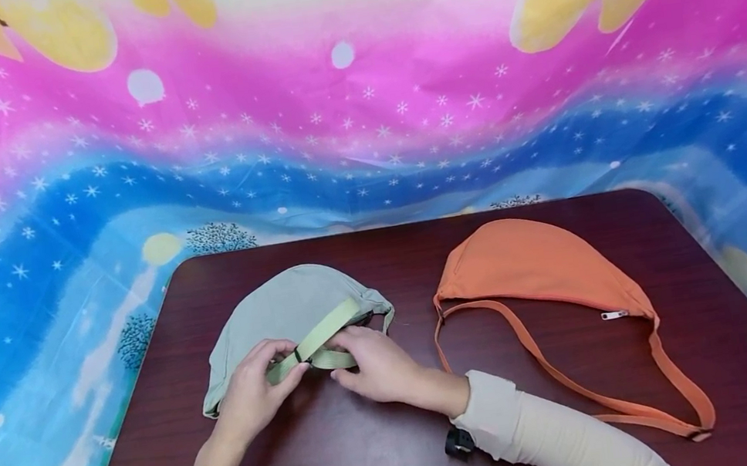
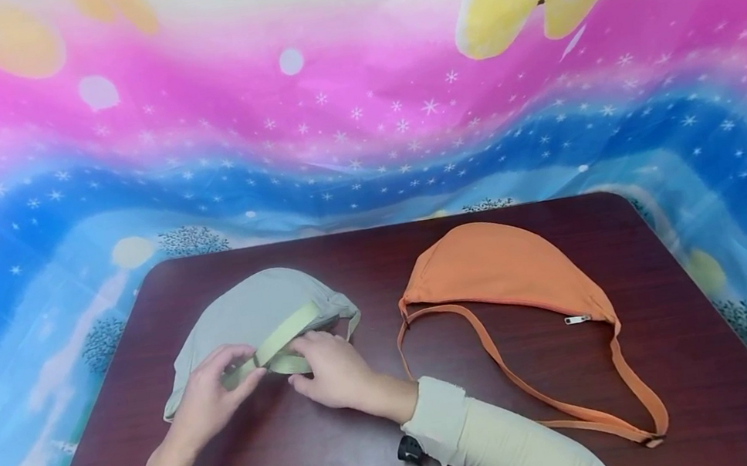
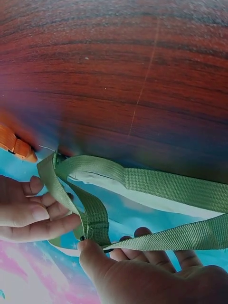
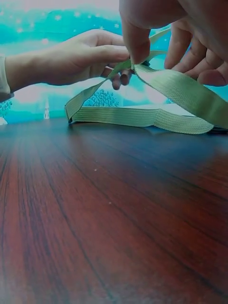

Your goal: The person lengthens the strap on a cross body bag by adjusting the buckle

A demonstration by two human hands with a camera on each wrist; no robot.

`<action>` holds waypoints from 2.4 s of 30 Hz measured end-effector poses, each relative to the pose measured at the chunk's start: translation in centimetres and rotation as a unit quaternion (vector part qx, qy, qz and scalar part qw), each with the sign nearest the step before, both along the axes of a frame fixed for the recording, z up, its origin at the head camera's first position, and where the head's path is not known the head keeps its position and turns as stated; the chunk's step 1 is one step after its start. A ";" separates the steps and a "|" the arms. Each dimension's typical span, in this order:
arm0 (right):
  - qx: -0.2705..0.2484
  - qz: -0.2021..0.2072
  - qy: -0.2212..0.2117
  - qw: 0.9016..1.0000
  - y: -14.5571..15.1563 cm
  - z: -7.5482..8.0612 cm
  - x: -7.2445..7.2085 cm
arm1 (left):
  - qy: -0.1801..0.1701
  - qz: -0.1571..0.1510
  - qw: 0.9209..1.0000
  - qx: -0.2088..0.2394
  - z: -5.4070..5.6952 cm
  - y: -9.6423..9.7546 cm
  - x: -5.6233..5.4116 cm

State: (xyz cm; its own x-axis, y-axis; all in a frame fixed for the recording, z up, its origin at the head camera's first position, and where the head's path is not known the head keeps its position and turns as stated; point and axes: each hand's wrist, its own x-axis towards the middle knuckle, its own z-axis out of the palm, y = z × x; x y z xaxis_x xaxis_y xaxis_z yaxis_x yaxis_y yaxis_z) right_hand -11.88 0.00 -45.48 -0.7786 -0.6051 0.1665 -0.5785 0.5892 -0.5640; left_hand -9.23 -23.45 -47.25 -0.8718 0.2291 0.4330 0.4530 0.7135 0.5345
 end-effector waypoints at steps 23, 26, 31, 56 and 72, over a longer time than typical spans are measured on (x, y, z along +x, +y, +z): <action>0.005 -0.069 -0.036 0.997 4.4 0.6 -4.4 | 0.048 0.000 0.999 0.012 0.5 -1.7 0.9; 0.013 -0.086 -0.060 0.994 5.6 0.9 -5.5 | 0.046 -0.014 0.999 0.020 0.4 -1.7 0.9; 0.034 -0.092 -0.064 0.993 6.7 1.4 -6.3 | 0.070 -0.041 0.996 0.027 0.4 -1.2 0.5; 0.066 -0.167 -0.094 0.979 13.0 1.7 -10.1 | 0.117 -0.027 0.991 0.060 0.0 -4.4 1.2; 0.056 -0.135 -0.049 0.988 11.8 1.7 -9.2 | 0.110 -0.021 0.992 0.065 0.8 -4.9 0.8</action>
State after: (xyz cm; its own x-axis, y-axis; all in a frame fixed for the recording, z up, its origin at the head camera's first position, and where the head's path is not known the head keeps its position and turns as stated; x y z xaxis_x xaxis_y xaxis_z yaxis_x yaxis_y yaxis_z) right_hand -21.05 11.83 -43.73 -0.9231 -0.3836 0.0259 -0.3377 0.7770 -0.5312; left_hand -8.42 -28.33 -46.43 -0.7436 0.1926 0.6403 0.5967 0.6231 0.5057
